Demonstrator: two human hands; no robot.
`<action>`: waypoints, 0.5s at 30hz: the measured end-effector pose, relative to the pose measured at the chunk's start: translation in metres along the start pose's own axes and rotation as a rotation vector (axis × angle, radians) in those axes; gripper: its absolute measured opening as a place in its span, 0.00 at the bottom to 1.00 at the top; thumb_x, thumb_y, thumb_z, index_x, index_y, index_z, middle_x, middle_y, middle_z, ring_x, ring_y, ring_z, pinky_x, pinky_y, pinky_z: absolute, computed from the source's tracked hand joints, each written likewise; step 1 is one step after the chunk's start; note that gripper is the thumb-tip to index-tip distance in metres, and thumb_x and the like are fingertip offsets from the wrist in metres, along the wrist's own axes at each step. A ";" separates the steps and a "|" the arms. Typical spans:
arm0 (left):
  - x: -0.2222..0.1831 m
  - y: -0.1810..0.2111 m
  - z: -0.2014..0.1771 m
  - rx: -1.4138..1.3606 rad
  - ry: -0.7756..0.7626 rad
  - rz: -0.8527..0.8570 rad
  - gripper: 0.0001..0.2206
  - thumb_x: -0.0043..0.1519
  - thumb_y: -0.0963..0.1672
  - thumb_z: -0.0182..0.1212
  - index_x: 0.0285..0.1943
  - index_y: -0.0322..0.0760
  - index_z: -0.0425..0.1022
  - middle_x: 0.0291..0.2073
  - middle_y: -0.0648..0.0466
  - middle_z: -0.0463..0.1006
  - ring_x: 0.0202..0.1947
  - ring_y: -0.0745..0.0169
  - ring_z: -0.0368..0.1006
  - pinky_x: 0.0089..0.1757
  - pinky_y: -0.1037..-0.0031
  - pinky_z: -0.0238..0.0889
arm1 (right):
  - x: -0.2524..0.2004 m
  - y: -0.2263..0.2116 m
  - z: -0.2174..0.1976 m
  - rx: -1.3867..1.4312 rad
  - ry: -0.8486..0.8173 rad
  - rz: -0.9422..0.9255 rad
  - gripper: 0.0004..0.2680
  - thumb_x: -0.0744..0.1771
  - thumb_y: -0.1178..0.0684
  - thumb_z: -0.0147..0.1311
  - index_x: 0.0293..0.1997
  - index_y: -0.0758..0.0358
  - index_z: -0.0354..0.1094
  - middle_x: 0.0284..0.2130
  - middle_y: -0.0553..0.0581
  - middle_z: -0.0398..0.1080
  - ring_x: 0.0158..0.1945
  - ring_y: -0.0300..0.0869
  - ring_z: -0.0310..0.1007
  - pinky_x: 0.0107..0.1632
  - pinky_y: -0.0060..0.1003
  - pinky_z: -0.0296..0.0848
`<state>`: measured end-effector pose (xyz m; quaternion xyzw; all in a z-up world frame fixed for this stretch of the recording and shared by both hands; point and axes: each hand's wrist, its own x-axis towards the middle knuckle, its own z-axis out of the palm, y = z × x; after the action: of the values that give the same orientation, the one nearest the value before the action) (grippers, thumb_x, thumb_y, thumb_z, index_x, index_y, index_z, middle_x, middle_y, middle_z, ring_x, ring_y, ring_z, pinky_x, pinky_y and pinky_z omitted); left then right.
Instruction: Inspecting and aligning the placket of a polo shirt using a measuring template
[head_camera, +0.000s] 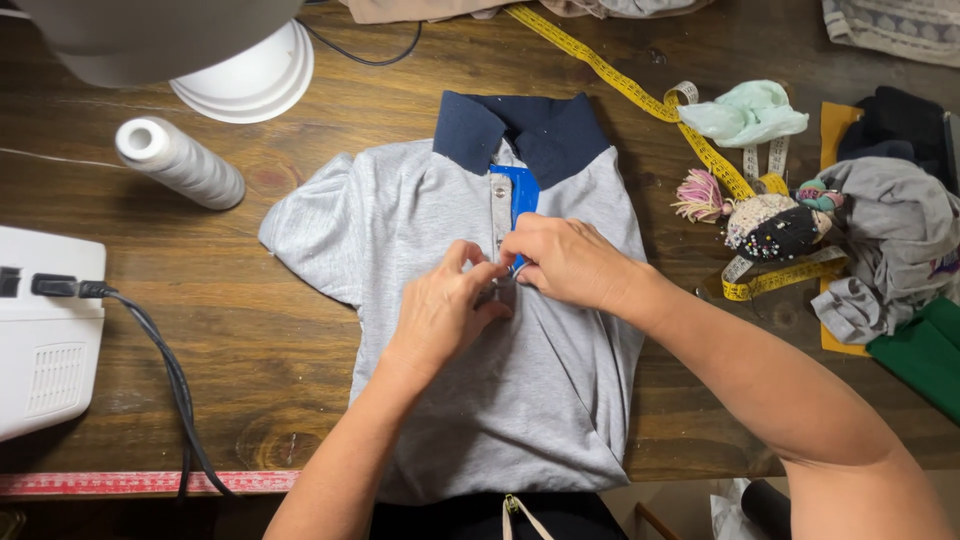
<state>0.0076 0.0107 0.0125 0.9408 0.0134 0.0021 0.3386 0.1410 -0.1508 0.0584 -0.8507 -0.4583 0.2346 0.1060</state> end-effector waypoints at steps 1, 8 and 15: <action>-0.002 -0.001 0.000 0.000 0.007 -0.003 0.19 0.51 0.48 0.75 0.52 0.57 0.78 0.47 0.60 0.69 0.38 0.40 0.81 0.40 0.50 0.77 | 0.003 0.001 -0.002 -0.005 0.000 -0.006 0.06 0.63 0.52 0.62 0.38 0.50 0.69 0.36 0.53 0.71 0.43 0.57 0.76 0.45 0.57 0.76; -0.005 -0.007 0.014 0.135 -0.026 0.081 0.21 0.53 0.50 0.72 0.56 0.59 0.76 0.55 0.66 0.70 0.37 0.47 0.82 0.37 0.55 0.78 | 0.025 0.000 -0.007 -0.043 -0.199 0.109 0.05 0.63 0.55 0.61 0.39 0.49 0.72 0.34 0.50 0.76 0.46 0.53 0.79 0.49 0.55 0.76; -0.025 0.024 -0.013 0.194 0.000 0.168 0.27 0.53 0.44 0.71 0.63 0.43 0.69 0.63 0.50 0.70 0.36 0.40 0.82 0.34 0.49 0.78 | 0.028 0.007 -0.016 -0.146 0.080 -0.012 0.07 0.62 0.60 0.58 0.40 0.51 0.70 0.35 0.56 0.73 0.43 0.60 0.78 0.46 0.59 0.76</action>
<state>-0.0169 -0.0003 0.0383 0.9670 -0.0655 0.0293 0.2446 0.1669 -0.1305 0.0608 -0.8621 -0.4747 0.1656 0.0633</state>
